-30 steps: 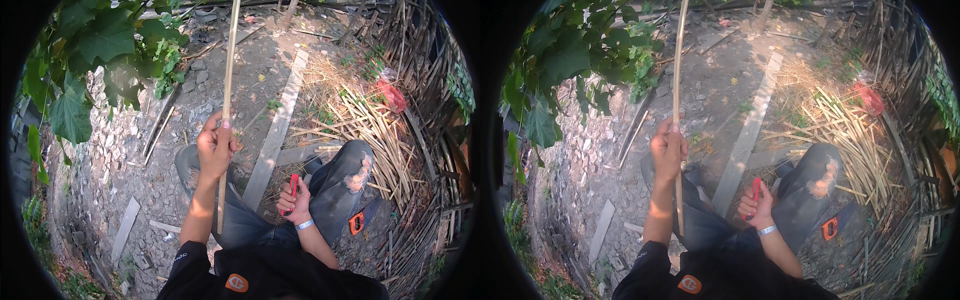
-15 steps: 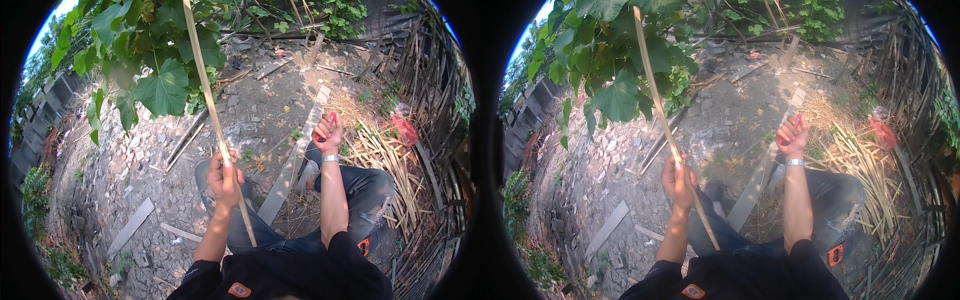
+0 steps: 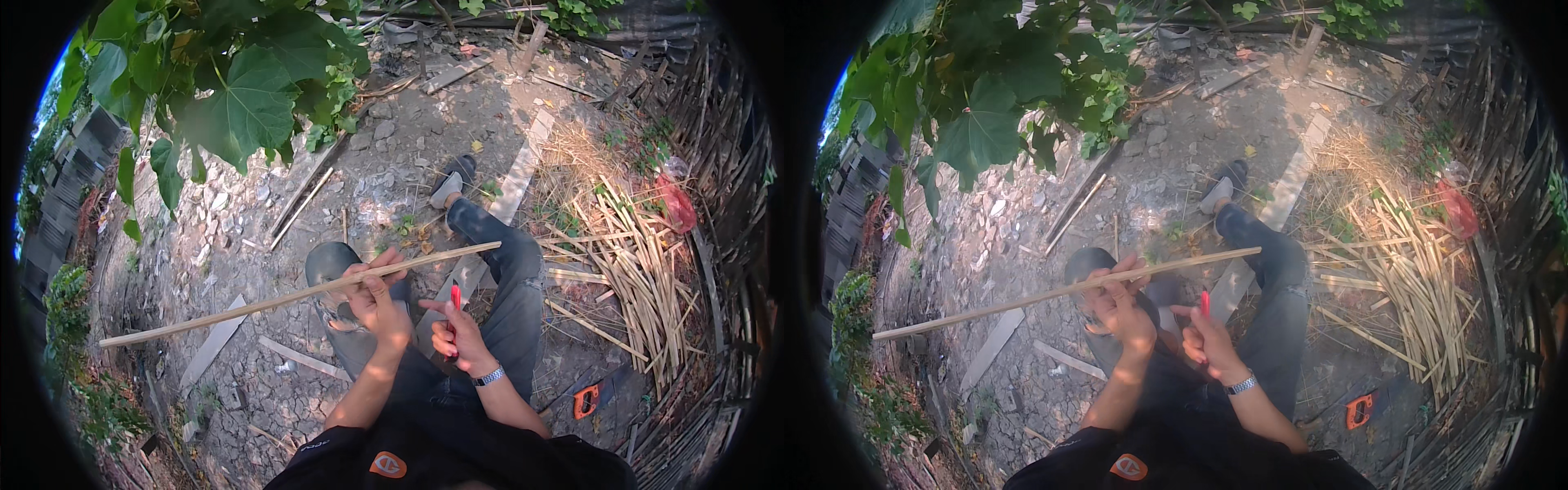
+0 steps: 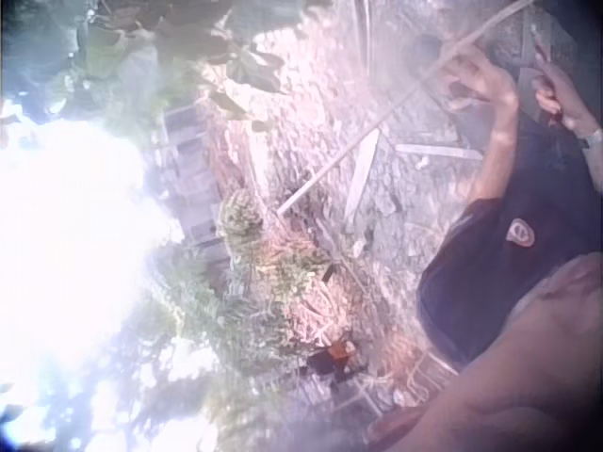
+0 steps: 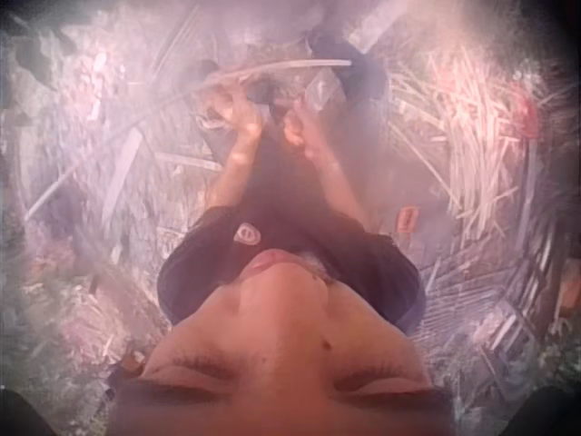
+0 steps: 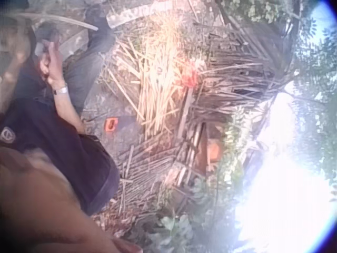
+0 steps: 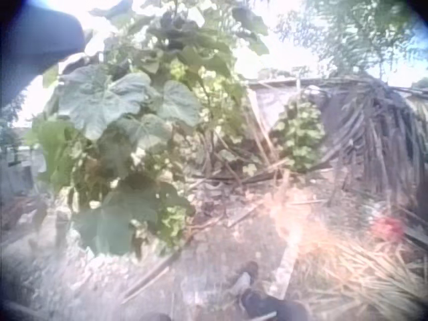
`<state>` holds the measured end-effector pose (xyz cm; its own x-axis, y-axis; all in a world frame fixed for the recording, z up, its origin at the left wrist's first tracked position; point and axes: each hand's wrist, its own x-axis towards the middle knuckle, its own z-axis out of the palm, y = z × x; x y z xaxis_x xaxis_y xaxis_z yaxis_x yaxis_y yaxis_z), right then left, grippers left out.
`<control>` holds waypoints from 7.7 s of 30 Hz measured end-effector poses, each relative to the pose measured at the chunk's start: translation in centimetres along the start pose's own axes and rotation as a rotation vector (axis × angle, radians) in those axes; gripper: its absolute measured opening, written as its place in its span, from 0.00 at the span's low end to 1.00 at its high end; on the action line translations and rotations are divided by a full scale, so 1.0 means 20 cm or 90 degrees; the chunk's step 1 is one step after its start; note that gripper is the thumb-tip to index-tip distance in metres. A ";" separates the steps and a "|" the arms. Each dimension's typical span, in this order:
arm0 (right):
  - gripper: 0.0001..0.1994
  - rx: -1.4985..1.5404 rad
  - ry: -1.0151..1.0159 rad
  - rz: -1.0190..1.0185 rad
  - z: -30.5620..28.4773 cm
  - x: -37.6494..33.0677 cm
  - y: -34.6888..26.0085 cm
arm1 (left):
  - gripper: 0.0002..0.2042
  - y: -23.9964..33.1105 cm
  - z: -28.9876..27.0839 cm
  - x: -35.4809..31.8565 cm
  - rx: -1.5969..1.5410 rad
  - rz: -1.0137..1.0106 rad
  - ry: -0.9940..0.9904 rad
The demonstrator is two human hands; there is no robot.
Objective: The person sits on the ground and uses a red knife to shave and smooth a long bamboo stick. They then switch to a larger knife to further refine the bamboo, scraping along its length. Finally, they return to the red knife to continue shaving the bamboo stick.
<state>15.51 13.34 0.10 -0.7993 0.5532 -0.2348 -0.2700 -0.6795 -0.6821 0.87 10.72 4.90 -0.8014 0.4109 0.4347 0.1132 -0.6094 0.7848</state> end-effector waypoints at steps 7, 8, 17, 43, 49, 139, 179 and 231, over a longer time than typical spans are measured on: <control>0.20 0.076 0.106 -0.232 -0.05 0.08 -0.14 | 0.17 -0.14 -0.07 -0.51 0.042 -0.105 -0.215; 0.18 0.065 0.116 -0.237 -0.08 0.09 -0.18 | 0.19 -0.12 -0.07 -0.51 0.103 -0.082 -0.274; 0.17 -0.051 0.109 -0.262 -0.30 0.08 -0.41 | 0.38 0.12 -0.35 -0.50 -0.534 -0.793 -0.406; 0.28 -0.909 0.144 0.063 -0.24 0.02 0.37 | 0.21 -0.25 -0.93 -0.48 0.445 -0.454 -0.561; 0.28 -0.957 0.142 0.074 -0.23 0.05 0.40 | 0.21 -0.17 -0.89 -0.45 0.489 -0.593 -0.551; 0.32 -0.872 0.530 -0.119 -0.42 0.22 0.15 | 0.21 0.49 -1.49 -0.44 0.418 -0.762 -0.429; 0.10 -0.139 0.473 -0.219 -0.70 0.22 -0.30 | 0.18 -1.37 -0.02 0.67 0.799 -0.046 -0.541; 0.10 -0.149 0.439 -0.151 -0.54 0.25 -0.22 | 0.36 -1.14 -0.48 0.68 0.513 -0.613 -0.544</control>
<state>18.48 24.33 -5.68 -0.1974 0.8996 -0.3896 -0.2103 -0.4270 -0.8794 -18.33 23.72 -11.30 -0.2173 0.8541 -0.4725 0.2693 0.5178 0.8120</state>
